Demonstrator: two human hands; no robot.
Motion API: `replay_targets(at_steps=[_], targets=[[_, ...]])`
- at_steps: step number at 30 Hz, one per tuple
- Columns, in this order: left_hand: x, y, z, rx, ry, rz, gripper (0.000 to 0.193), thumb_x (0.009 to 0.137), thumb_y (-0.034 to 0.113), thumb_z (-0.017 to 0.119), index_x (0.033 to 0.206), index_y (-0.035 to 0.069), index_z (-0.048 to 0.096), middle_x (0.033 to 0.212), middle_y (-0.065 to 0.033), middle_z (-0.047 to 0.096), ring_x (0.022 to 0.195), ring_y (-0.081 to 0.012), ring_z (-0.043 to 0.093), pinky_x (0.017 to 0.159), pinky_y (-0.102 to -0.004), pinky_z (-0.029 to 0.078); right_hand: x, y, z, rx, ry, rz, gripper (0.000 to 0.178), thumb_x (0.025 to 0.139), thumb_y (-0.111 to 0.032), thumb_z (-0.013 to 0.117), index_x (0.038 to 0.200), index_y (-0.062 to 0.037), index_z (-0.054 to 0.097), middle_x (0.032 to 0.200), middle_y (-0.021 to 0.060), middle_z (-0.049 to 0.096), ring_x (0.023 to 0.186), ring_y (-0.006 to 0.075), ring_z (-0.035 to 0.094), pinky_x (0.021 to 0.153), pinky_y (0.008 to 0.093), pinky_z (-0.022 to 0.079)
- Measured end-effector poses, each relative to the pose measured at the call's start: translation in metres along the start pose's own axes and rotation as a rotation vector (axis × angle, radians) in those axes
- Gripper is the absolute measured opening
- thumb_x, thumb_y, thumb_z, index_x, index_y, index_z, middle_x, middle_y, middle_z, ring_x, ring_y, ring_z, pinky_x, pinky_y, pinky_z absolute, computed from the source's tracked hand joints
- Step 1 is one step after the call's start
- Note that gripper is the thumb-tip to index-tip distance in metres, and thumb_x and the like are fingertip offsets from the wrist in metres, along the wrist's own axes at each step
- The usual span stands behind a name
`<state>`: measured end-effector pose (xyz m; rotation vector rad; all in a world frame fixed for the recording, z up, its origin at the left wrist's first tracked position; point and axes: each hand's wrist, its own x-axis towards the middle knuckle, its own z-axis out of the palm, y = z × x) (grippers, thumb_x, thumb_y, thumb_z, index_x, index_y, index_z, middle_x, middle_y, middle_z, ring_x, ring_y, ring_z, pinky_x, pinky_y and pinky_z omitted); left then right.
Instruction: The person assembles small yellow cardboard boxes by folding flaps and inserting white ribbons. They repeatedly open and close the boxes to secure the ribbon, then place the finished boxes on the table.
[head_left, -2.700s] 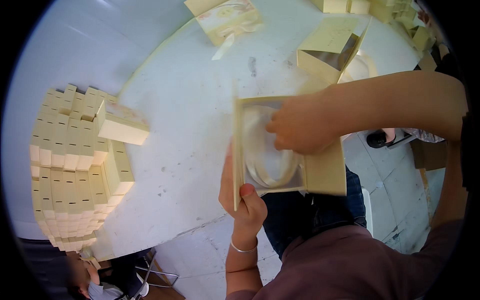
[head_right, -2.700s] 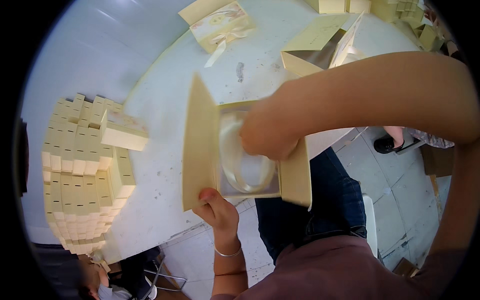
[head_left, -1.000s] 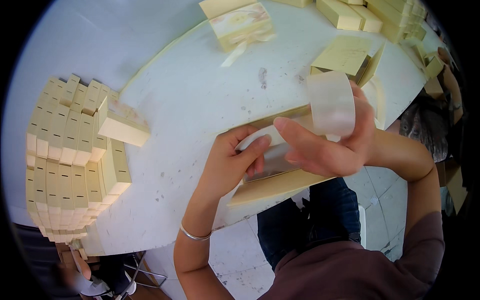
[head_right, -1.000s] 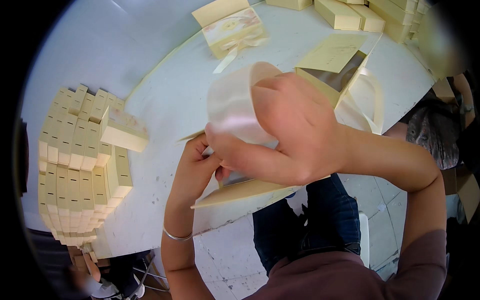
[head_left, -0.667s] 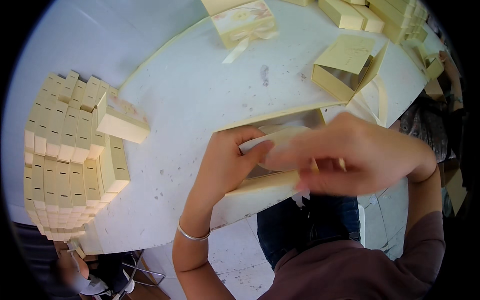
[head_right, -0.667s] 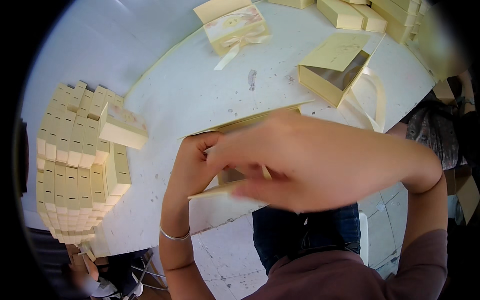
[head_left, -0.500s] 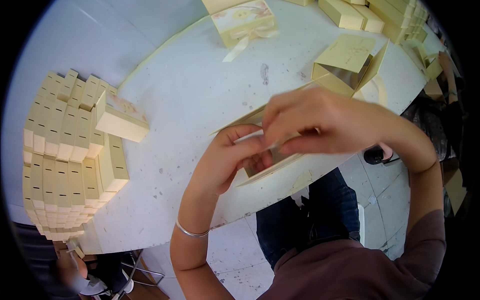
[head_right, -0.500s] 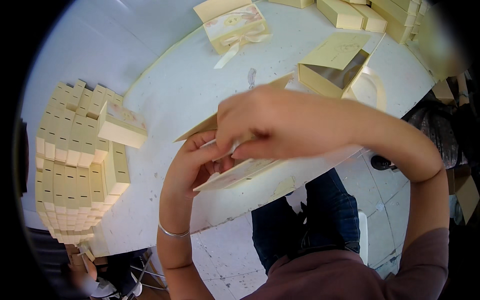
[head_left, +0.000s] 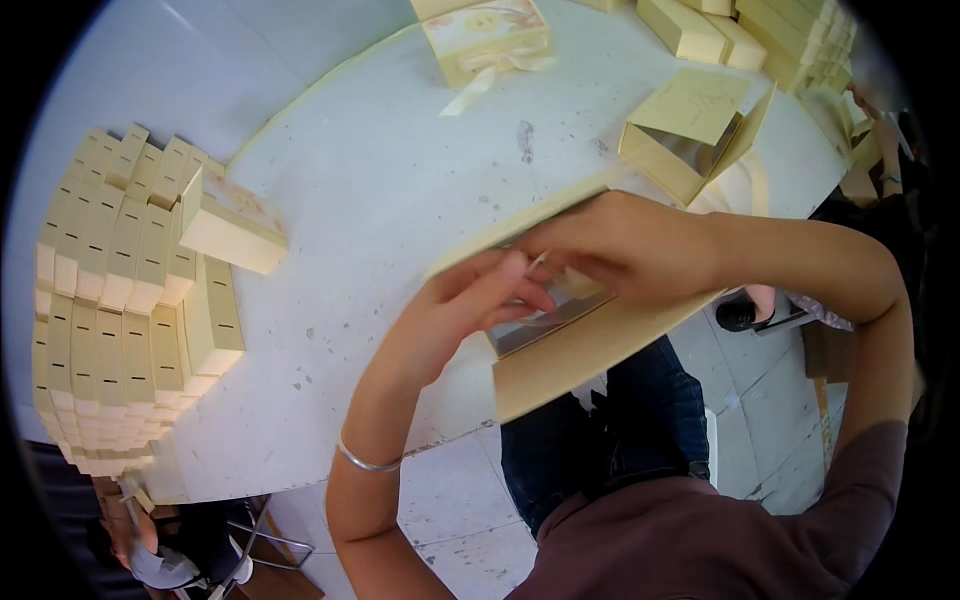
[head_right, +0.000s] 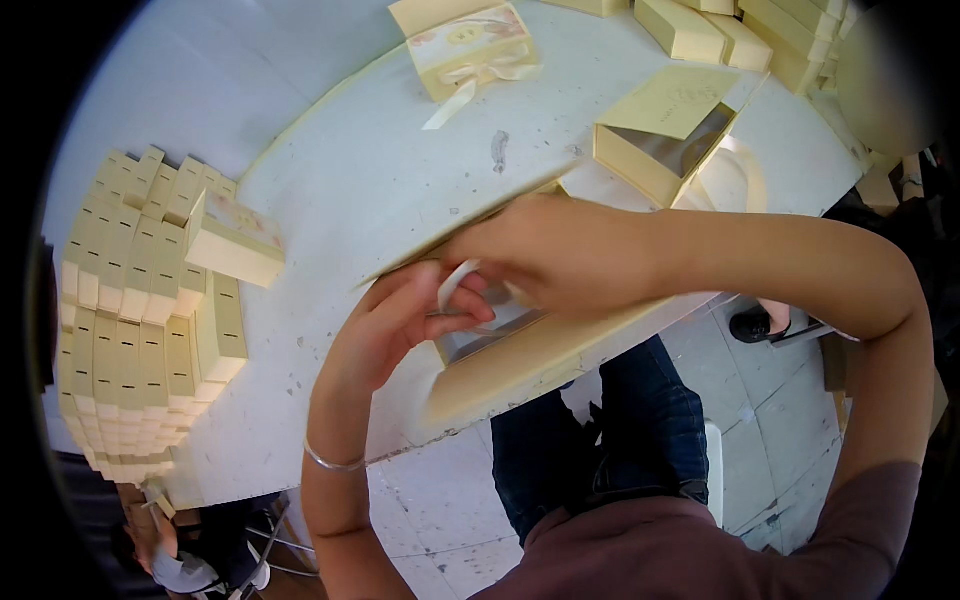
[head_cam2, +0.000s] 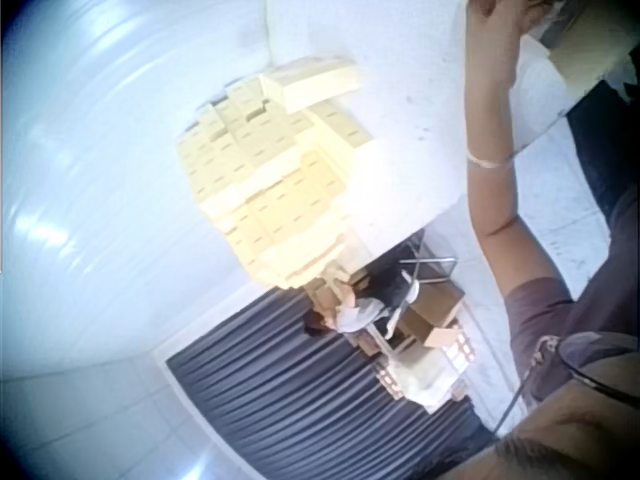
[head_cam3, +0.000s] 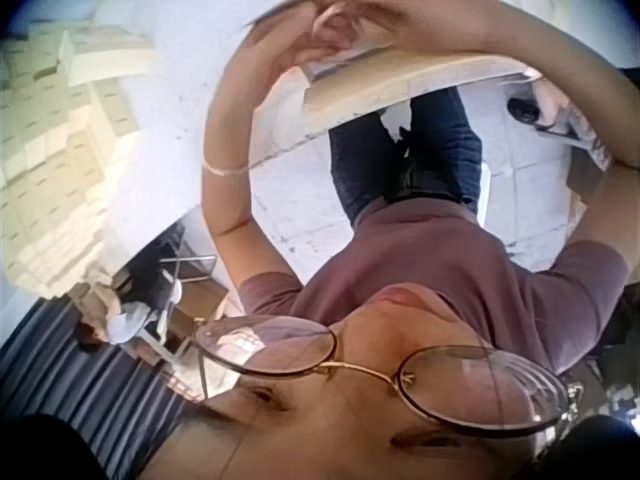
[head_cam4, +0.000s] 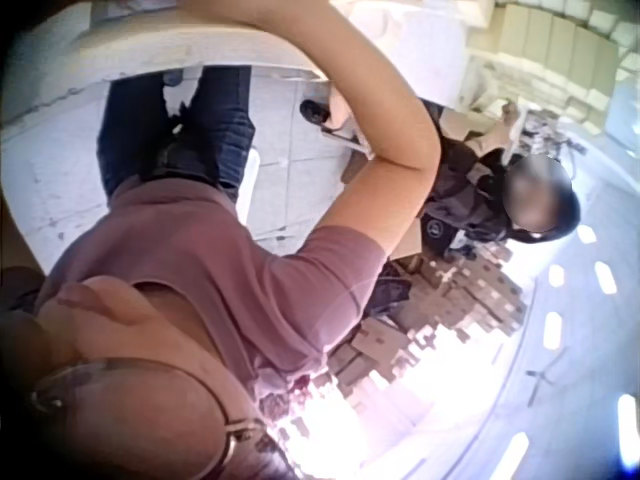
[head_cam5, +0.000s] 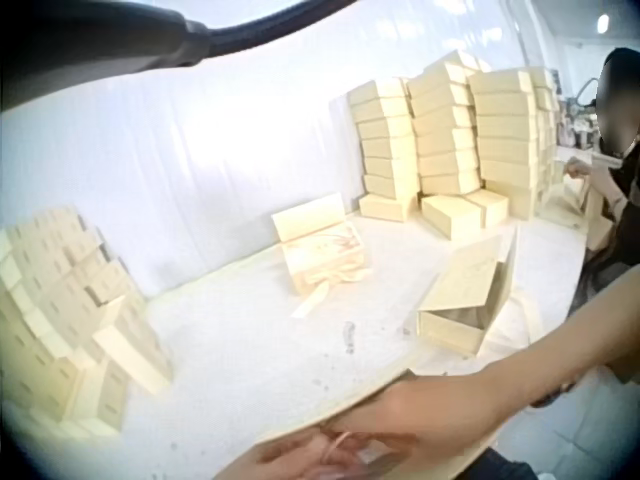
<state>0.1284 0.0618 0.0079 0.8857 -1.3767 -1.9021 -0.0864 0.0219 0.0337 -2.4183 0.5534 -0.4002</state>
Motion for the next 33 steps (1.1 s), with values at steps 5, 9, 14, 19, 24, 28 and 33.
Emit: replay_targets(at_steps=[5,9,14,19,24,28,33], targets=[[-0.039,-0.026,0.004,0.373,0.103,0.497,0.058,0.082,0.055,0.049,0.106,0.003,0.056,0.099,-0.0075,0.06,0.108,-0.027,0.05,0.101,-0.0484,0.027,-0.01,0.012,0.006,0.128,-0.095,0.052,0.015,0.087,-0.01,0.052,0.097,-0.0001,0.057,0.082,0.0169,0.059,0.075,0.0292,0.058,0.068,0.0364,0.046],[-0.058,-0.055,0.003,0.659,0.373,0.606,0.027,0.074,0.029,0.07,0.089,0.008,0.06,0.094,-0.0065,0.059,0.105,-0.0278,0.051,0.102,-0.0492,0.024,0.011,0.009,0.031,0.391,-0.158,0.082,0.015,0.09,-0.01,0.048,0.096,-0.0015,0.059,0.082,0.0112,0.061,0.079,0.0178,0.058,0.07,0.028,0.045],[-0.052,-0.049,-0.019,0.176,0.373,0.483,0.018,0.077,0.009,0.067,0.091,0.003,0.058,0.088,-0.0033,0.057,0.086,-0.0116,0.053,0.072,-0.0257,0.045,0.043,-0.009,0.043,0.258,-0.223,0.034,0.015,0.085,-0.009,0.051,0.095,-0.0034,0.061,0.08,0.0072,0.061,0.073,0.0169,0.059,0.067,0.0299,0.046],[-0.046,-0.034,-0.007,0.017,0.345,0.373,0.029,0.08,0.014,0.067,0.103,0.001,0.056,0.091,-0.0016,0.06,0.079,-0.0072,0.053,0.069,-0.0231,0.044,0.041,-0.026,0.037,0.056,-0.286,0.002,0.014,0.084,-0.009,0.051,0.094,-0.0033,0.06,0.079,0.0077,0.061,0.073,0.0177,0.059,0.067,0.0305,0.046],[-0.04,-0.026,-0.003,-0.122,0.305,0.418,0.033,0.081,0.016,0.066,0.108,-0.001,0.055,0.095,-0.0043,0.061,0.084,-0.0093,0.055,0.074,-0.0254,0.045,0.046,-0.035,0.038,0.003,-0.327,0.012,0.014,0.084,-0.009,0.051,0.093,-0.0031,0.06,0.079,0.0081,0.061,0.073,0.0186,0.059,0.067,0.031,0.046],[-0.038,-0.017,0.002,-0.092,0.24,0.306,0.037,0.082,0.016,0.066,0.113,-0.001,0.053,0.104,-0.0058,0.06,0.093,-0.0108,0.055,0.082,-0.0267,0.046,0.048,-0.032,0.041,-0.005,-0.328,0.032,0.014,0.083,-0.009,0.052,0.092,-0.003,0.06,0.079,0.0085,0.061,0.073,0.0192,0.059,0.067,0.0314,0.046],[-0.038,-0.017,0.003,-0.06,0.238,0.266,0.039,0.082,0.017,0.066,0.114,-0.002,0.052,0.104,-0.0068,0.06,0.093,-0.0108,0.056,0.082,-0.0262,0.046,0.053,-0.027,0.046,0.015,-0.325,0.034,0.013,0.082,-0.01,0.052,0.09,-0.0029,0.06,0.079,0.0089,0.061,0.073,0.0201,0.059,0.066,0.032,0.046]])
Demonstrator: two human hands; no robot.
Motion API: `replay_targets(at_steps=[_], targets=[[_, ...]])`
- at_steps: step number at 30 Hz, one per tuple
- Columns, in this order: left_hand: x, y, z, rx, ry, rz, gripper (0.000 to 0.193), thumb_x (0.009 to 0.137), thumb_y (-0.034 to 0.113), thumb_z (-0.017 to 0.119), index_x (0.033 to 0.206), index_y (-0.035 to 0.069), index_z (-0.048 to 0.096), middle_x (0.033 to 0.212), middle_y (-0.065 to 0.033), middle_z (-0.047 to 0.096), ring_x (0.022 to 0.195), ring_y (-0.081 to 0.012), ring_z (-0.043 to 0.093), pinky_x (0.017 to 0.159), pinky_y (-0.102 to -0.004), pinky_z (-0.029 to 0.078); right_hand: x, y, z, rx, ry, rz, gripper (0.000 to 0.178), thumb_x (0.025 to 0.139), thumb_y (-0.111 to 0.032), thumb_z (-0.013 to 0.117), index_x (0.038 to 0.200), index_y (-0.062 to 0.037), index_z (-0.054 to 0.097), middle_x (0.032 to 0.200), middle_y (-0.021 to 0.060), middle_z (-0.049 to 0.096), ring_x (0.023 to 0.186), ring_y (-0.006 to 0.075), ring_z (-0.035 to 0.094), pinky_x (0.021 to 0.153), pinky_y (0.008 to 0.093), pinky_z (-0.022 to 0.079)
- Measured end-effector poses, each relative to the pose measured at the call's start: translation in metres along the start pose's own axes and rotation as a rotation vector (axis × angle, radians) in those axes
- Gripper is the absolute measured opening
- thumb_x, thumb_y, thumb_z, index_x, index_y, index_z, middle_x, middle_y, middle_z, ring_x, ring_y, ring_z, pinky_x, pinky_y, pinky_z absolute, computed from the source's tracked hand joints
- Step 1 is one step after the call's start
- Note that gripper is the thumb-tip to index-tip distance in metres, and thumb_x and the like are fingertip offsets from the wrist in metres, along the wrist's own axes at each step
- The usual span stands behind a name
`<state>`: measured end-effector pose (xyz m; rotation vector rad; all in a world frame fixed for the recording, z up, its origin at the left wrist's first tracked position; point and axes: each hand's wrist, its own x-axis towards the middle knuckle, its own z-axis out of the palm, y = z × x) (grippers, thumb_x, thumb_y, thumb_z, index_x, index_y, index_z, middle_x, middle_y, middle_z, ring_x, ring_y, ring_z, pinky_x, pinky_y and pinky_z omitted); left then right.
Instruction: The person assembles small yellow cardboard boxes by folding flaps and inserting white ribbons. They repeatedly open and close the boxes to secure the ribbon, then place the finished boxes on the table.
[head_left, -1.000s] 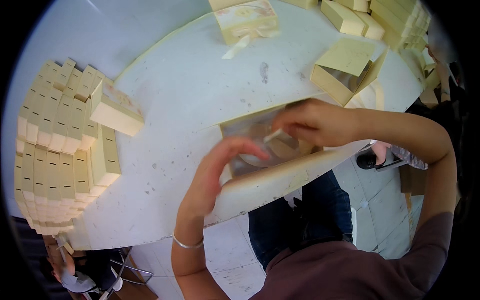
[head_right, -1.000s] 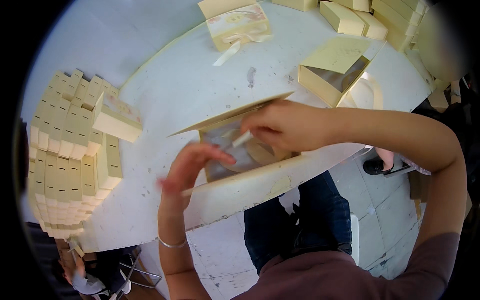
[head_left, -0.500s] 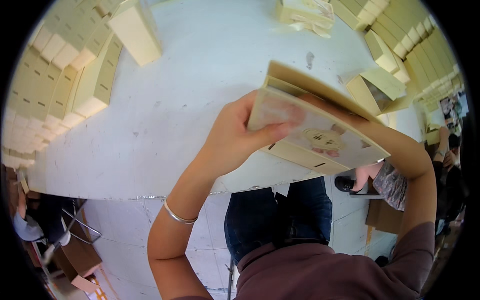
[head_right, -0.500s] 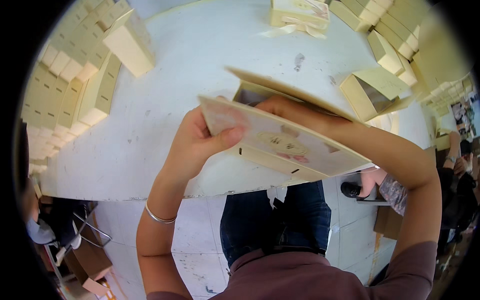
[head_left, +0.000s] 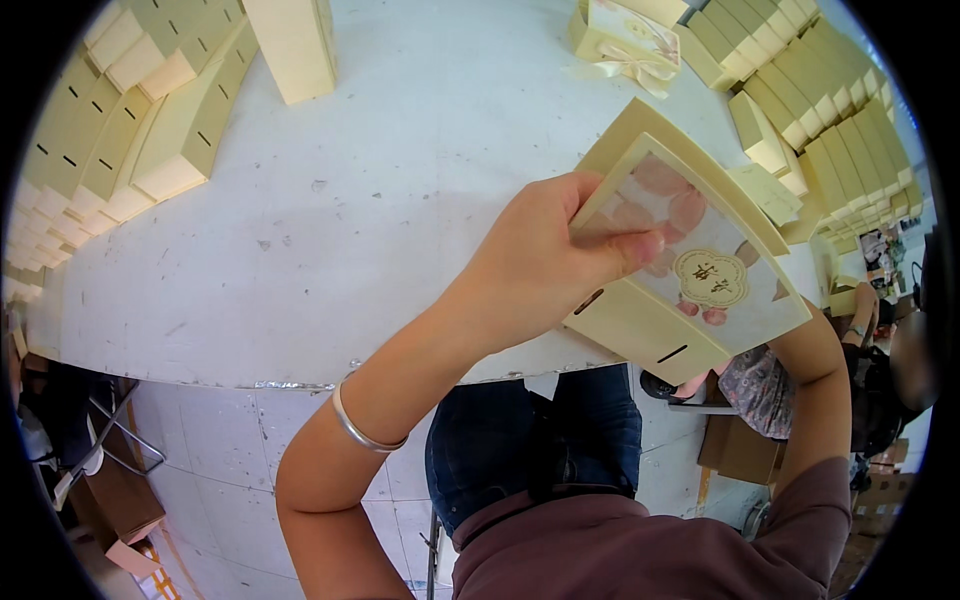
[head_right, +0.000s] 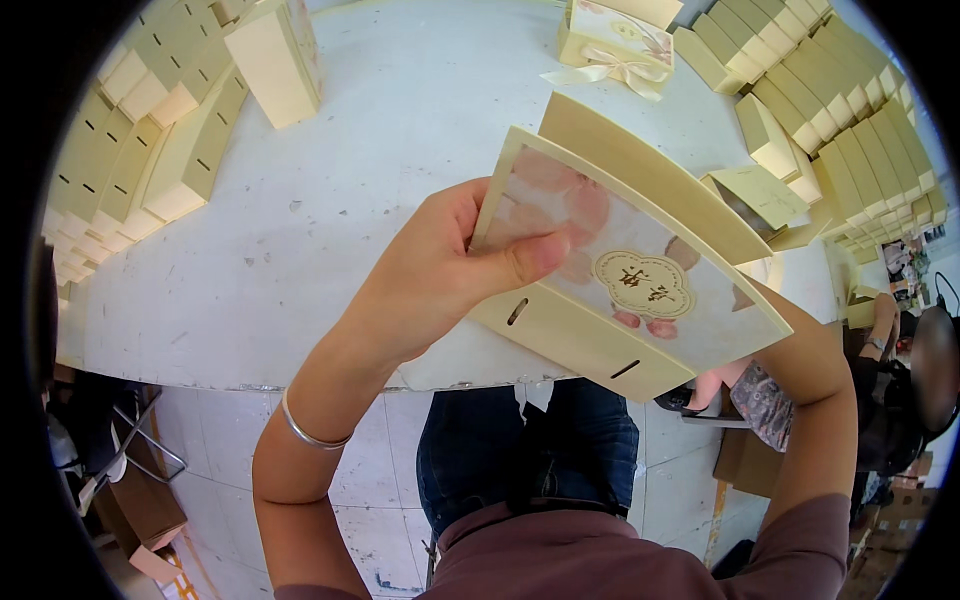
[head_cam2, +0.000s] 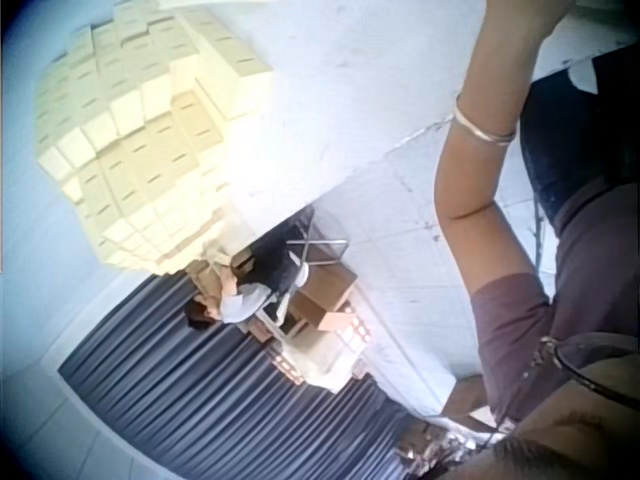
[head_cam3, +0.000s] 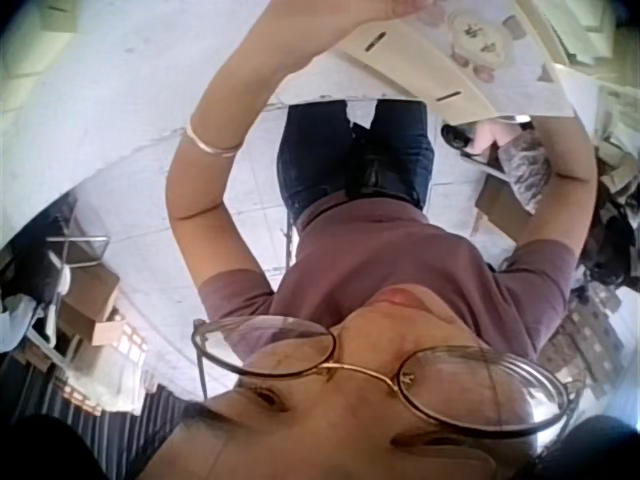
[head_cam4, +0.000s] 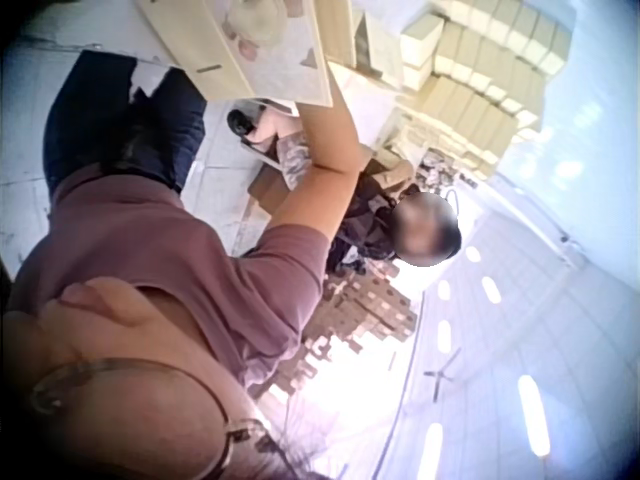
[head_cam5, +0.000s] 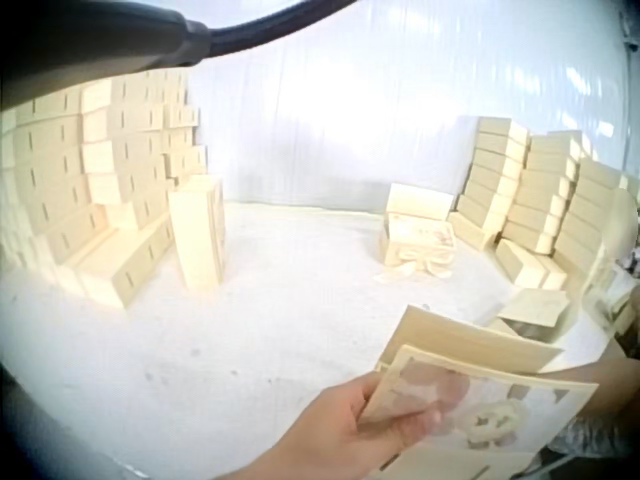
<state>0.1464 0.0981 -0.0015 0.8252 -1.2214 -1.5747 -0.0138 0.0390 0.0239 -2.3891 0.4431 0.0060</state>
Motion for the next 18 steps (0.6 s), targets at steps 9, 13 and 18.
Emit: replay_targets(at_steps=[9,13,18], targets=[[0.001,0.0,0.0,-0.007,-0.013,0.011,0.04,0.082,0.019,0.067,0.113,-0.002,0.052,0.101,-0.0061,0.061,0.091,-0.0106,0.056,0.081,-0.0257,0.046,0.007,0.004,0.0,0.028,-0.011,0.004,0.013,0.081,-0.01,0.053,0.088,-0.0027,0.06,0.078,0.0097,0.061,0.073,0.0216,0.059,0.066,0.033,0.046],[0.002,-0.004,-0.001,0.018,0.005,0.035,0.041,0.081,0.02,0.067,0.111,-0.002,0.051,0.102,-0.0061,0.06,0.091,-0.0108,0.056,0.081,-0.0262,0.046,0.009,0.008,0.003,0.028,-0.011,-0.006,0.012,0.08,-0.01,0.053,0.087,-0.0026,0.06,0.078,0.01,0.061,0.073,0.0223,0.059,0.066,0.0334,0.046],[-0.003,-0.029,0.004,0.43,0.477,0.387,0.044,0.074,0.019,0.074,0.1,0.001,0.044,0.096,-0.0045,0.05,0.075,-0.0134,0.051,0.07,-0.0255,0.044,0.008,0.005,0.001,-0.005,-0.019,-0.035,0.012,0.079,-0.01,0.054,0.086,-0.0025,0.06,0.078,0.0105,0.061,0.073,0.0232,0.059,0.066,0.034,0.046]])
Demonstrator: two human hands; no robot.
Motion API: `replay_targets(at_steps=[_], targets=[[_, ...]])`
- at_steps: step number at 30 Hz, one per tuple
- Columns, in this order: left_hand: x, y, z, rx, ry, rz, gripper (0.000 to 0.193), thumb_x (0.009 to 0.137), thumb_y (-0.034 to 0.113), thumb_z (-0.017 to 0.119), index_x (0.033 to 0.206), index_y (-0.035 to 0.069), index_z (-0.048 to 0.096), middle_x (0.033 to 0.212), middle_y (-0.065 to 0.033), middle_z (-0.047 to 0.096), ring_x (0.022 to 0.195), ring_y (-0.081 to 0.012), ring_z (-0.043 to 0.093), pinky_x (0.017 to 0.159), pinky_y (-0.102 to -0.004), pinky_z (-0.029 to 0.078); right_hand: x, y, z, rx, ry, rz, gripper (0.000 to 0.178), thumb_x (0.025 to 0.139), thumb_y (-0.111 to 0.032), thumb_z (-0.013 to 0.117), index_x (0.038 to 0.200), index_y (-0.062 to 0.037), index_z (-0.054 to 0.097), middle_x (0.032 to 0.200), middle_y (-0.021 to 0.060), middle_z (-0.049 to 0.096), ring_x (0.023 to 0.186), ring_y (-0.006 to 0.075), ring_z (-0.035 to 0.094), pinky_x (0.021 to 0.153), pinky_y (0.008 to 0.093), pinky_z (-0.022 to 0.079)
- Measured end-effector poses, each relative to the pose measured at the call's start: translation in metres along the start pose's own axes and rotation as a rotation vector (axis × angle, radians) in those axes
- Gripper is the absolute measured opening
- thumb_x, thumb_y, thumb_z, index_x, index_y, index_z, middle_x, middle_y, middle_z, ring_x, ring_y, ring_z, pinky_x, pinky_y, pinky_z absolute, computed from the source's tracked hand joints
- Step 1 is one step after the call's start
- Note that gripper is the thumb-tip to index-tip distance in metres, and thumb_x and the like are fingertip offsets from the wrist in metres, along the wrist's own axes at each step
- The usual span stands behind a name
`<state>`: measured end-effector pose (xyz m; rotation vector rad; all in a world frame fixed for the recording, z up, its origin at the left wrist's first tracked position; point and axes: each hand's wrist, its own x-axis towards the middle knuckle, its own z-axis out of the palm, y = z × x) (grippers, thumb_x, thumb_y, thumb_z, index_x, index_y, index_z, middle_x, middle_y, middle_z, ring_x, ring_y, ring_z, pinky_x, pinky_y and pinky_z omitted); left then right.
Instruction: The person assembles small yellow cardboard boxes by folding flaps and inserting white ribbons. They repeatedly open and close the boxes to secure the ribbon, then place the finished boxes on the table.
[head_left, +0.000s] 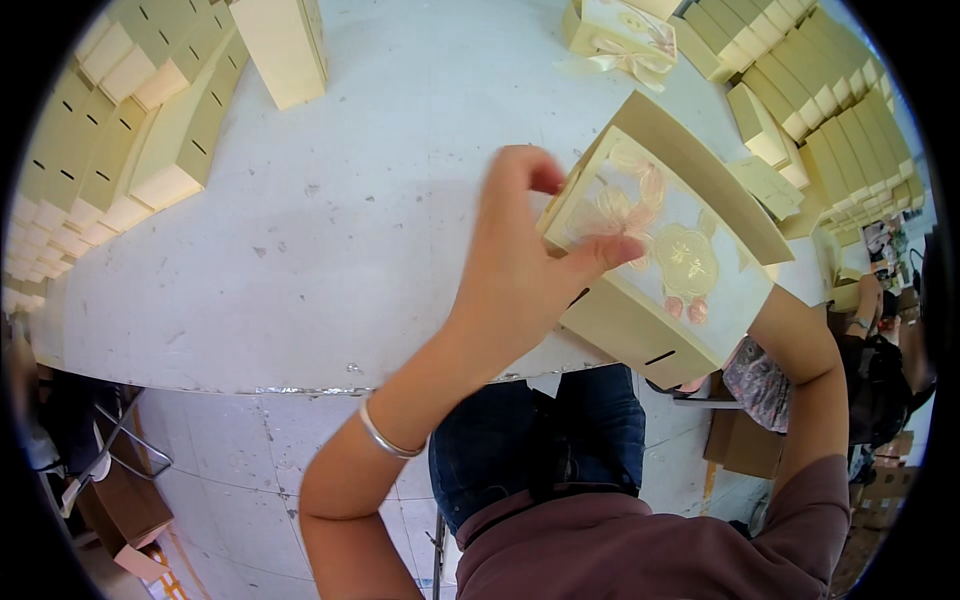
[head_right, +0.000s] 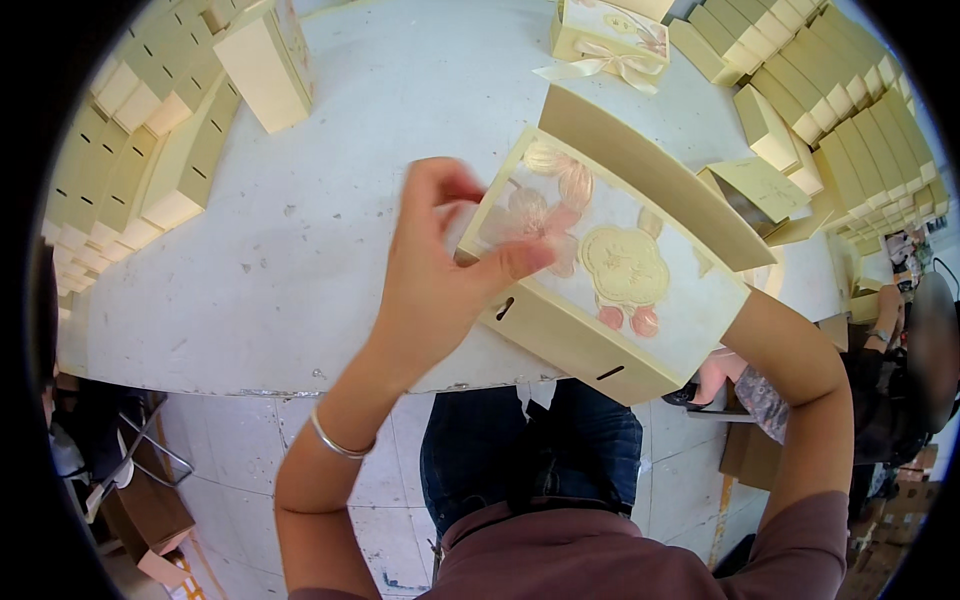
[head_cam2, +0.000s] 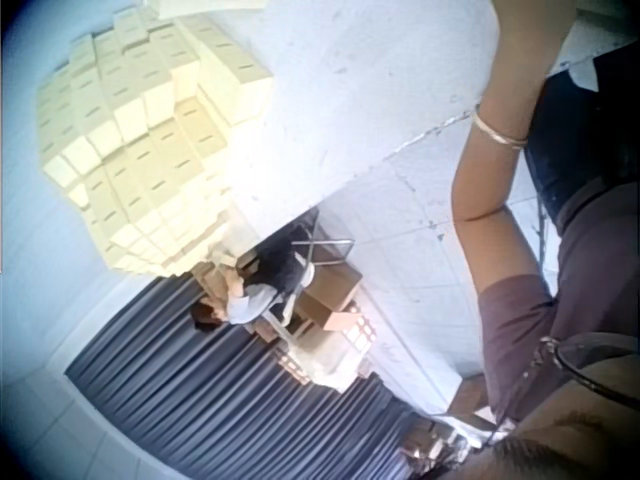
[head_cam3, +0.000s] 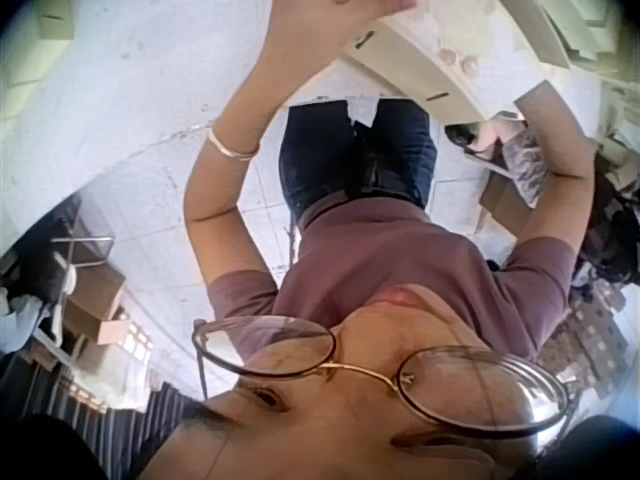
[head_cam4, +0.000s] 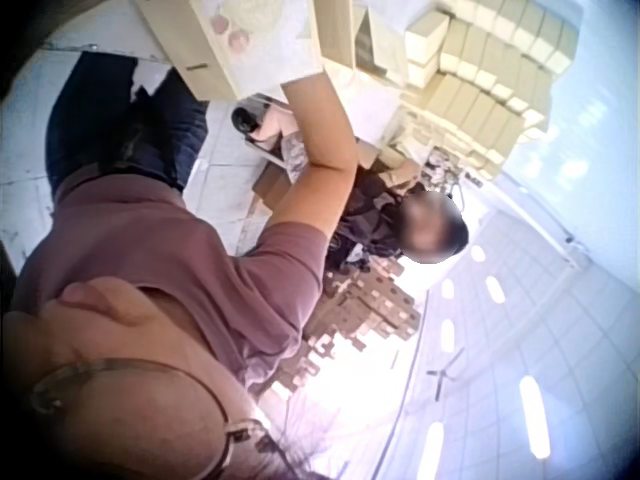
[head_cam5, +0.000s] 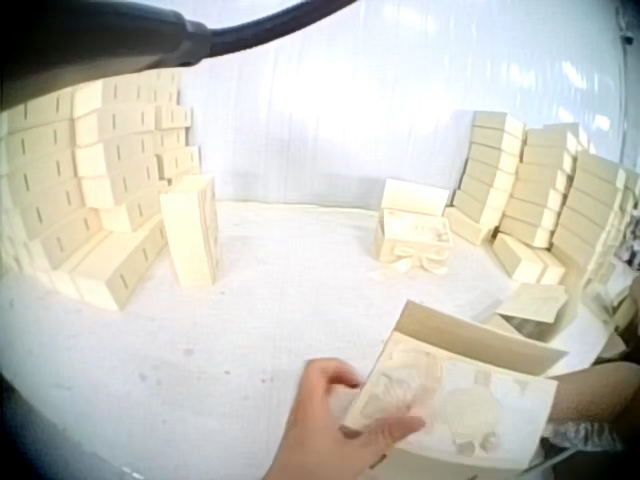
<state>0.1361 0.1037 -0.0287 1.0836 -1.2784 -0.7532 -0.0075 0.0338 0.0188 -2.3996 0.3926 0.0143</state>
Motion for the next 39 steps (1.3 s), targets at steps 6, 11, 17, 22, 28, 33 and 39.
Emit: replay_targets(at_steps=[6,11,17,22,28,33,39], targets=[[-0.058,-0.003,-0.002,0.294,0.211,-0.076,0.04,0.065,0.027,0.077,0.087,0.006,0.051,0.076,-0.0055,0.051,0.073,-0.0248,0.051,0.073,-0.0423,0.04,-0.037,-0.025,-0.005,-0.222,-0.044,-0.018,0.012,0.078,-0.011,0.054,0.085,-0.0023,0.06,0.077,0.011,0.061,0.072,0.0242,0.059,0.066,0.0346,0.045],[-0.097,-0.014,0.008,0.599,0.253,0.185,0.026,0.068,0.014,0.075,0.085,0.005,0.057,0.086,-0.0078,0.058,0.086,-0.0248,0.053,0.086,-0.038,0.039,-0.043,-0.028,0.0,-0.276,-0.073,-0.056,0.012,0.078,-0.011,0.054,0.083,-0.0022,0.06,0.077,0.0114,0.061,0.072,0.025,0.059,0.066,0.0351,0.045],[-0.091,-0.016,0.021,0.674,0.262,0.228,0.018,0.07,0.01,0.071,0.082,0.005,0.06,0.084,-0.0058,0.058,0.083,-0.0236,0.053,0.09,-0.0428,0.035,-0.013,-0.004,0.009,-0.121,-0.069,-0.086,0.012,0.077,-0.011,0.055,0.082,-0.002,0.059,0.077,0.0119,0.061,0.072,0.0261,0.059,0.065,0.0358,0.045],[-0.11,-0.017,0.005,0.699,0.187,0.272,0.013,0.068,0.011,0.068,0.076,0.011,0.058,0.083,-0.0017,0.056,0.08,-0.0203,0.053,0.082,-0.0391,0.035,0.009,0.01,0.015,-0.078,-0.105,-0.11,0.011,0.076,-0.012,0.055,0.081,-0.0019,0.059,0.077,0.0124,0.061,0.072,0.0269,0.059,0.065,0.0363,0.045],[-0.265,-0.055,-0.035,0.595,-0.407,0.081,0.024,0.054,0.007,0.07,0.072,0.013,0.055,0.073,-0.0029,0.056,0.07,-0.0226,0.055,0.062,-0.0352,0.039,-0.021,0.013,-0.01,-0.073,-0.046,-0.011,0.011,0.074,-0.011,0.055,0.071,-0.0008,0.056,0.076,0.0171,0.06,0.072,0.0321,0.058,0.064,0.0388,0.045],[-0.269,-0.049,-0.057,0.49,-0.569,-0.201,0.028,0.06,0.015,0.073,0.084,0.007,0.061,0.087,-0.0084,0.063,0.081,-0.0293,0.06,0.072,-0.0369,0.047,-0.037,-0.002,-0.037,-0.283,-0.127,0.198,0.015,0.076,-0.008,0.052,0.089,-0.0014,0.059,0.082,0.0152,0.059,0.081,0.0316,0.059,0.074,0.0375,0.046],[-0.059,0.02,-0.057,0.279,-0.072,0.191,0.022,0.083,0.017,0.051,0.092,-0.003,0.057,0.095,-0.0189,0.061,0.09,-0.0269,0.057,0.082,-0.0361,0.044,-0.054,-0.002,-0.038,-0.366,-0.165,0.237,0.015,0.075,-0.012,0.055,0.081,-0.002,0.063,0.076,0.0153,0.063,0.072,0.0292,0.062,0.065,0.039,0.048]])
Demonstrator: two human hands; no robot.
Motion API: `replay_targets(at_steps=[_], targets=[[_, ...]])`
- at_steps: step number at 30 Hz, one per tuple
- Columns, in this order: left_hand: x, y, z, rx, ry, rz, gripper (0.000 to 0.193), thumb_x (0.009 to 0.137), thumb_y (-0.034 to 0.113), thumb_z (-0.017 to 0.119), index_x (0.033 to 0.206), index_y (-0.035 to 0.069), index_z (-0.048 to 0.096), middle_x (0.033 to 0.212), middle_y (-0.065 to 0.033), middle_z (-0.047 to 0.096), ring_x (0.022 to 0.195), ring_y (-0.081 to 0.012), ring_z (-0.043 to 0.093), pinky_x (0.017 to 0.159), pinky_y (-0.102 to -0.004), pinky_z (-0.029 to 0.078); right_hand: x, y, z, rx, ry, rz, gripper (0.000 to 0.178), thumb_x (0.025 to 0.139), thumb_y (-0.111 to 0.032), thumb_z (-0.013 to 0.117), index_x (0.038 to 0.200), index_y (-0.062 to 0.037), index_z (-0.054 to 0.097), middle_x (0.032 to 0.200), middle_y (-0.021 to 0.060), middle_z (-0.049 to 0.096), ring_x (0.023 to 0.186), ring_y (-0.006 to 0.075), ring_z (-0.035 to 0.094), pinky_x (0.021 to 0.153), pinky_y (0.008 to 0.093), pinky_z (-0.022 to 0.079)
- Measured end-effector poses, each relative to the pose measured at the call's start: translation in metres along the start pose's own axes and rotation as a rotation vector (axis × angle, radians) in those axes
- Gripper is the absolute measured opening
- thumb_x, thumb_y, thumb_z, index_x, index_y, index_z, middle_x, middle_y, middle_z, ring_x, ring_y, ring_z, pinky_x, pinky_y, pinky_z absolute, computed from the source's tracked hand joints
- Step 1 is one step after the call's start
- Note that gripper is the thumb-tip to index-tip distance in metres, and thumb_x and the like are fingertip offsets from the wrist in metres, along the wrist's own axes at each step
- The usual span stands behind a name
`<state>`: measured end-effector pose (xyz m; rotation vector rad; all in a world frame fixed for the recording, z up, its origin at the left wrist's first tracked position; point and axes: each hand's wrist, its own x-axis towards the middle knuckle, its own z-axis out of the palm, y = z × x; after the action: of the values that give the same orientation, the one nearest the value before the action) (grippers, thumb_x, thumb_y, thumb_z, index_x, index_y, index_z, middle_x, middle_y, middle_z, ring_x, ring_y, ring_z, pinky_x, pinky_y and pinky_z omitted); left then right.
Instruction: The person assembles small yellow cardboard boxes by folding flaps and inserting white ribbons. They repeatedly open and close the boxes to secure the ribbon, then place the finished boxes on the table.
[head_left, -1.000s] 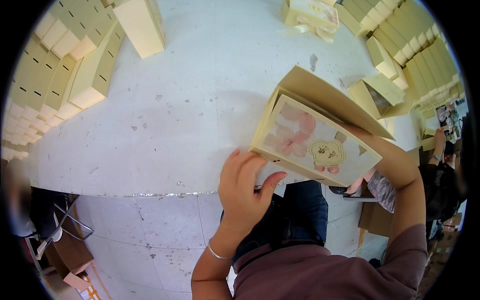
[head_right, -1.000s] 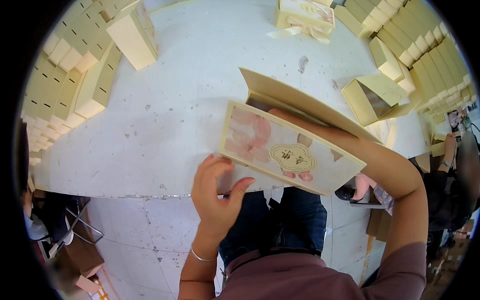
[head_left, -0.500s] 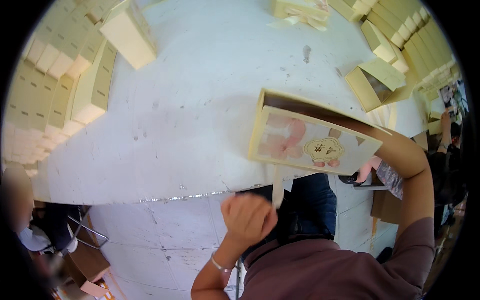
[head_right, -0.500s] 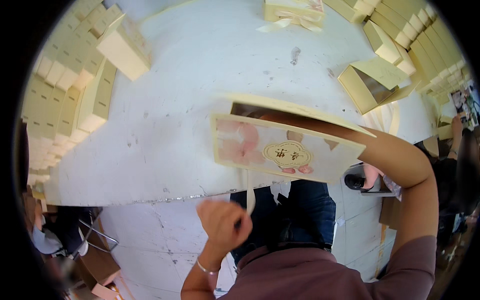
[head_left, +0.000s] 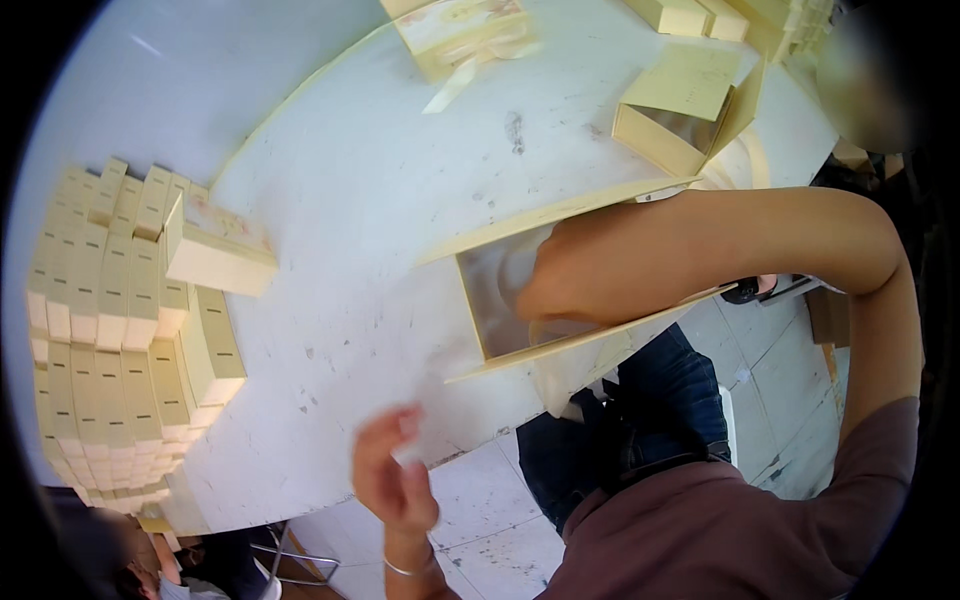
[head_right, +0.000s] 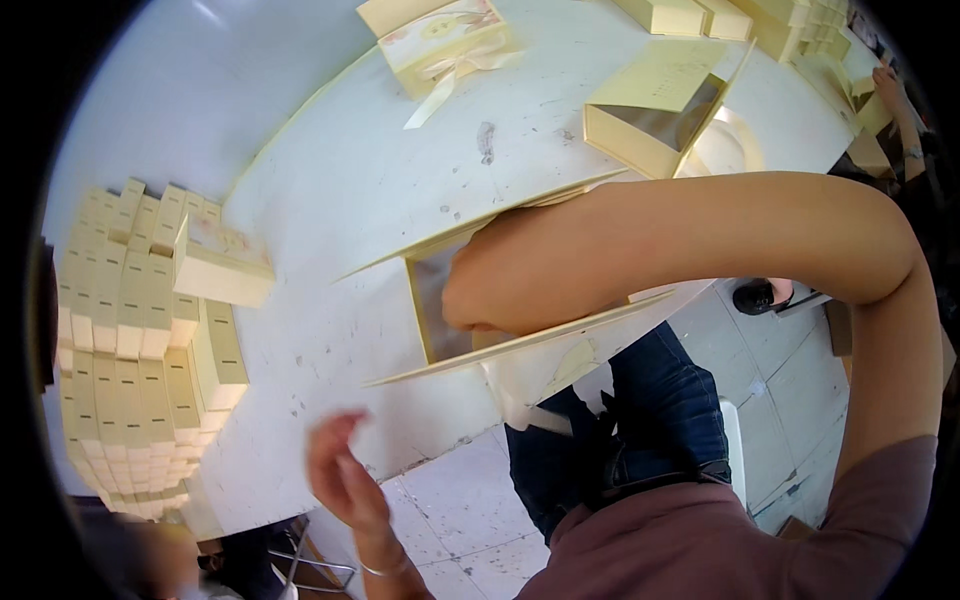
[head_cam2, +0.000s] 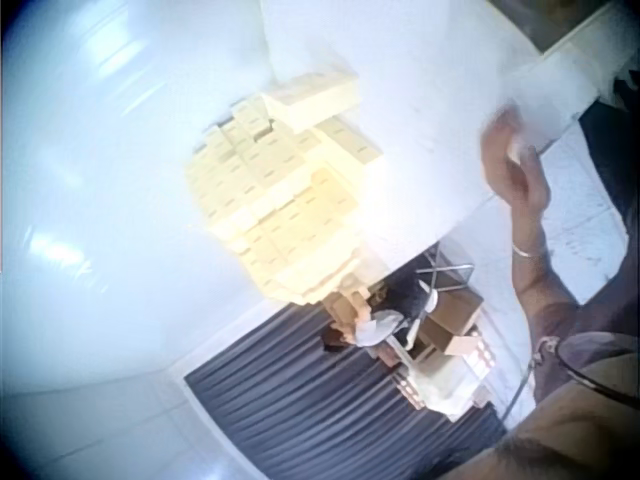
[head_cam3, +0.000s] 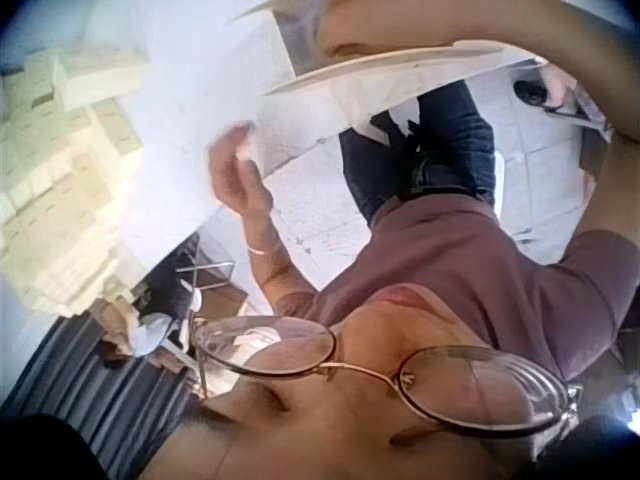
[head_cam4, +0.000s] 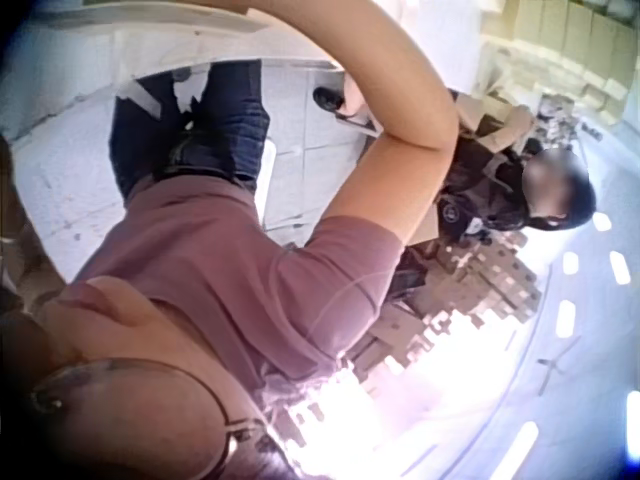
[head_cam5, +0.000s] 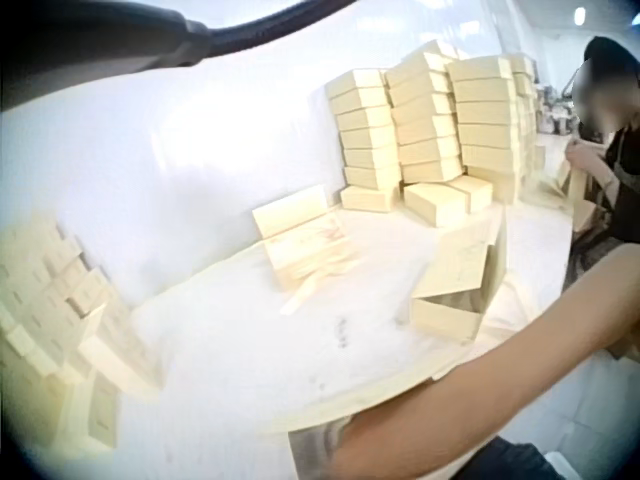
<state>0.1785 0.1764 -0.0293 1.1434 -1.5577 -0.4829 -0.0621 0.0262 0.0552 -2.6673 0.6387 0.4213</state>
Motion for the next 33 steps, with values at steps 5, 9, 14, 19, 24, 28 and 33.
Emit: replay_targets(at_steps=[5,9,14,19,24,28,33], targets=[[0.098,0.014,0.044,-0.523,-0.61,-0.427,0.039,0.089,0.005,0.048,0.126,0.0,0.036,0.12,-0.0135,0.05,0.115,-0.0214,0.047,0.096,-0.0331,0.038,-0.001,0.002,0.001,0.2,0.111,-0.055,0.016,0.074,-0.015,0.056,0.083,-0.0049,0.065,0.078,0.0143,0.063,0.076,0.0307,0.061,0.067,0.0389,0.048],[0.092,0.032,0.06,-0.264,-0.788,-0.557,0.045,0.088,0.013,0.055,0.127,0.001,0.036,0.114,-0.0151,0.053,0.094,-0.0231,0.058,0.079,-0.0314,0.048,-0.017,0.014,-0.016,0.218,0.024,-0.044,0.019,0.074,-0.018,0.058,0.086,-0.0053,0.064,0.081,0.015,0.063,0.082,0.0304,0.06,0.071,0.039,0.047],[0.093,0.038,0.076,0.178,-1.225,-0.449,0.034,0.083,0.002,0.055,0.116,-0.002,0.048,0.093,-0.0166,0.064,0.086,-0.0193,0.064,0.071,-0.0283,0.05,-0.029,0.032,-0.036,0.097,-0.374,0.043,0.022,0.077,-0.019,0.059,0.092,-0.0042,0.061,0.081,0.0174,0.061,0.079,0.0319,0.061,0.069,0.0399,0.048],[0.091,0.031,0.084,0.253,-1.169,-0.321,0.015,0.083,0.003,0.055,0.096,-0.002,0.057,0.082,-0.0152,0.064,0.073,-0.0179,0.064,0.065,-0.0265,0.049,-0.038,0.035,0.001,0.154,-0.066,0.017,0.019,0.076,-0.019,0.06,0.086,-0.0028,0.061,0.076,0.0145,0.062,0.071,0.0321,0.061,0.063,0.0392,0.049],[0.077,0.009,0.084,0.013,-0.908,-0.19,0.01,0.083,0.004,0.057,0.093,0.001,0.059,0.075,-0.0022,0.061,0.071,-0.0074,0.058,0.064,-0.0208,0.047,-0.038,0.034,0.017,-0.049,0.175,-0.16,0.018,0.071,-0.01,0.06,0.087,-0.0014,0.057,0.078,0.0157,0.062,0.068,0.0319,0.062,0.057,0.0368,0.05],[0.095,0.036,0.078,-0.095,-0.975,-0.666,0.013,0.08,0.006,0.064,0.092,0.002,0.061,0.083,-0.0019,0.062,0.077,-0.0079,0.058,0.068,-0.0214,0.046,-0.024,0.033,0.025,0.132,0.465,-0.405,0.031,0.07,-0.007,0.058,0.099,-0.0047,0.05,0.08,0.0148,0.061,0.073,0.0324,0.061,0.059,0.0373,0.05],[0.089,0.037,0.079,0.0,-0.89,-0.22,0.008,0.077,0.004,0.067,0.08,0.003,0.059,0.07,-0.0063,0.059,0.064,-0.0152,0.058,0.056,-0.0248,0.044,-0.008,0.036,0.034,0.504,0.324,-0.431,0.026,0.068,-0.006,0.058,0.094,-0.0018,0.053,0.098,0.0181,0.057,0.078,0.0335,0.059,0.064,0.0398,0.048]])
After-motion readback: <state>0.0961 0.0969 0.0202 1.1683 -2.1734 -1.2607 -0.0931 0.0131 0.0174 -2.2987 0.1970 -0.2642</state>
